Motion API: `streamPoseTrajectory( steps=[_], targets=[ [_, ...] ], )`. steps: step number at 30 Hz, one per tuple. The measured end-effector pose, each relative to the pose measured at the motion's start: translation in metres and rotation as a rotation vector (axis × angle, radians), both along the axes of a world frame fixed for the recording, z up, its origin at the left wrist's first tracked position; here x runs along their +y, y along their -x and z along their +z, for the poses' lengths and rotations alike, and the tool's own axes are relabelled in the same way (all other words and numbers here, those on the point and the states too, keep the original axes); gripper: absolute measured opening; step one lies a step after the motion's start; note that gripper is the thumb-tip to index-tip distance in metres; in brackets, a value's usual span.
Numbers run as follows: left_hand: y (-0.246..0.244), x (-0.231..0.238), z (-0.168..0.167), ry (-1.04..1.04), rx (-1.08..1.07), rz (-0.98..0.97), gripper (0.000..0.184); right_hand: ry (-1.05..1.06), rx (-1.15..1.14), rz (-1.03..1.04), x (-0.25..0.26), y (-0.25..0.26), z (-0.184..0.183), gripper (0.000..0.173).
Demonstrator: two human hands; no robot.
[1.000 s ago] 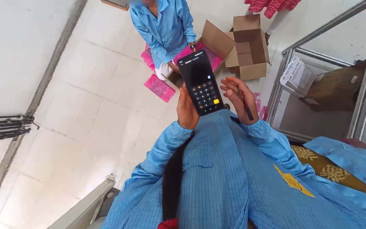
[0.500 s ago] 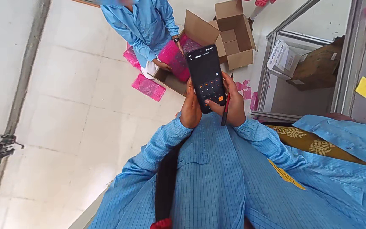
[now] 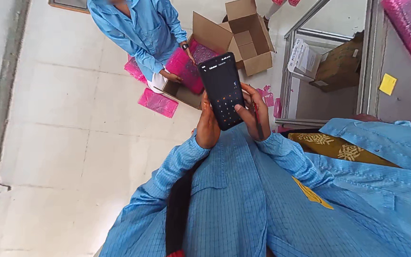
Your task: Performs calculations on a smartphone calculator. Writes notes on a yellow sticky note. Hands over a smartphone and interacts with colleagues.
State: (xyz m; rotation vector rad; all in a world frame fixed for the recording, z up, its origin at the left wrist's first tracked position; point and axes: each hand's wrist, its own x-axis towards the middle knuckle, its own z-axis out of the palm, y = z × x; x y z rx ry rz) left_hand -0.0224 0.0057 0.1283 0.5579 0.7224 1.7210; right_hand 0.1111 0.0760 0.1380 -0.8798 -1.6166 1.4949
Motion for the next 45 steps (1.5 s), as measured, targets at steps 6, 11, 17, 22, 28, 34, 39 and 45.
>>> streamPoseTrajectory(
  steps=[6,11,17,22,28,34,39,45],
  targets=[
    [0.001,0.002,0.001,-0.010,-0.046,-0.037,0.057,0.105,0.103,0.054,0.007,-0.014,-0.004,0.051],
    [-0.001,0.002,0.000,-0.018,-0.049,-0.069,0.058,0.053,0.052,-0.057,0.004,-0.012,0.000,0.040],
    [-0.002,0.000,0.000,-0.007,-0.036,-0.088,0.062,0.028,0.071,-0.111,0.001,-0.011,-0.003,0.034],
    [0.001,-0.001,0.002,0.026,-0.028,-0.096,0.065,0.043,0.094,-0.040,0.000,-0.015,-0.003,0.038],
    [0.001,-0.001,-0.001,0.000,-0.056,-0.097,0.061,-0.075,-0.013,-0.075,-0.003,-0.012,-0.001,0.046],
    [-0.001,-0.001,-0.002,-0.001,-0.002,-0.099,0.067,-0.152,-0.080,-0.188,-0.005,-0.006,-0.004,0.044],
    [-0.002,-0.001,-0.003,0.005,0.009,-0.098,0.070,-0.165,-0.085,-0.220,-0.005,-0.005,-0.006,0.042],
    [-0.003,0.000,-0.001,0.023,-0.018,-0.102,0.072,-0.126,-0.033,-0.188,-0.004,-0.009,-0.004,0.034]
  ],
)
